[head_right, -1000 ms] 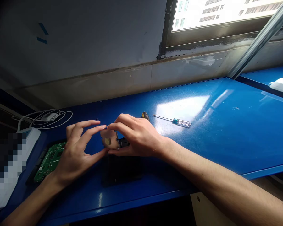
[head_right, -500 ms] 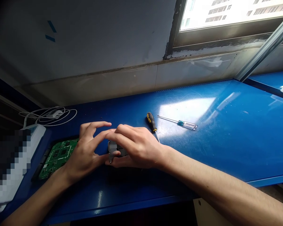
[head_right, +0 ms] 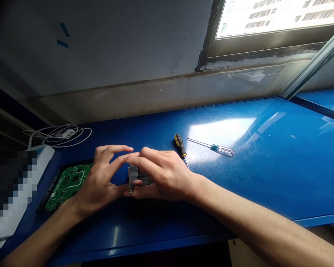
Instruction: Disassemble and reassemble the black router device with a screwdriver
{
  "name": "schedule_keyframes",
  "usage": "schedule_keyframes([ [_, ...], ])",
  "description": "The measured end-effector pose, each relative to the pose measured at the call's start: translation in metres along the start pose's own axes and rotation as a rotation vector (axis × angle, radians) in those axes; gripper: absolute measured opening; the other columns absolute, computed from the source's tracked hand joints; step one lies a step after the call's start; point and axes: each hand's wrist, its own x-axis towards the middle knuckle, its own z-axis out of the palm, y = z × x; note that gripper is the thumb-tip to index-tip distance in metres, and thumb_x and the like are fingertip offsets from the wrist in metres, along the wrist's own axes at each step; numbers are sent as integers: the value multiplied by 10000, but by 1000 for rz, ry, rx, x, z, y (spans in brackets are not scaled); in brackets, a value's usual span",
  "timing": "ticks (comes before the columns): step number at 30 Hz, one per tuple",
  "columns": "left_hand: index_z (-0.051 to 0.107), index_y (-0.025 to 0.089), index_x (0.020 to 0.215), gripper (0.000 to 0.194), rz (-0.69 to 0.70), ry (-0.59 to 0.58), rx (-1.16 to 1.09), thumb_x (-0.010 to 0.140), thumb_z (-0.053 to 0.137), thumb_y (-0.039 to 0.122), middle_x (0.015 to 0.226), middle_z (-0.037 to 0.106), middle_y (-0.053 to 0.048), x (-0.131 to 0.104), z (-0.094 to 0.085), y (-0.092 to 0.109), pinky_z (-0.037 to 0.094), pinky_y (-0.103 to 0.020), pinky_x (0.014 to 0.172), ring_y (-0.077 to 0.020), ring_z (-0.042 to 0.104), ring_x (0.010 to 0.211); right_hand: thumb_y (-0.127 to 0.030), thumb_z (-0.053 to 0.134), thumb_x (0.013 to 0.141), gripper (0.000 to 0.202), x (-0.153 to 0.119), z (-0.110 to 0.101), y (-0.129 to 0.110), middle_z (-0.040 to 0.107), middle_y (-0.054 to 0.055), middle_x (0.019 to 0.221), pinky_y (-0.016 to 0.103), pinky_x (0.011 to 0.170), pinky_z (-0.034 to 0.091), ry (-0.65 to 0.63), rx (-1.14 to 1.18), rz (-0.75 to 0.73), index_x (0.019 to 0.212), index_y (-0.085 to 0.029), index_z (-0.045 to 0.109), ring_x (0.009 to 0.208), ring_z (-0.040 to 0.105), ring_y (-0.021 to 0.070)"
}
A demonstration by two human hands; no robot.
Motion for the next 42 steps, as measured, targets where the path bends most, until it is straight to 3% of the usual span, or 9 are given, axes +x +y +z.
schedule_keyframes([
  [6,652,156,1208,510,11,39,-26,790,911,291,1234,628,-107,1,-4,2,482,-398,989,-289,494,1129,-515,688,942,525,4,-1,-1,627,4,814,246,531,455,-7,-3,10,1285,-126,599,587,552,109],
  [12,627,207,1218,494,-41,92,-81,827,883,368,1221,604,-71,1,-8,3,475,-378,969,-260,509,1105,-702,696,833,863,4,-1,2,655,5,812,254,534,490,-25,71,65,1436,-119,491,617,602,131],
  [16,620,234,1274,486,-79,132,-110,893,801,475,1114,579,-35,1,-12,3,470,-337,894,-221,508,1006,-719,683,829,896,1,0,5,667,10,828,245,518,500,-91,110,175,1461,-122,467,602,604,125],
  [22,617,241,1299,473,-61,139,-174,925,764,490,1058,571,-26,1,-12,2,439,-316,824,-207,487,942,-619,654,923,678,1,1,6,634,-18,770,216,511,469,-100,158,193,1409,-163,531,568,537,100],
  [28,602,242,1309,612,-40,120,-200,795,917,346,1046,553,-2,1,-12,5,420,-323,869,-200,486,942,-459,735,920,521,-1,5,7,579,-47,752,199,497,426,-88,195,211,1335,-178,593,546,488,79],
  [32,601,222,1316,656,-23,120,-217,758,944,261,1031,556,7,2,-12,6,421,-312,868,-193,482,936,-407,756,904,493,-2,7,7,540,-68,710,192,484,399,-69,218,222,1310,-172,604,542,473,77],
  [42,605,211,1289,523,13,164,-189,856,865,347,1032,588,-5,1,-13,7,431,-322,851,-192,493,913,-318,830,821,552,-1,4,6,569,-76,710,187,513,430,-101,194,276,1296,-164,597,537,486,69],
])
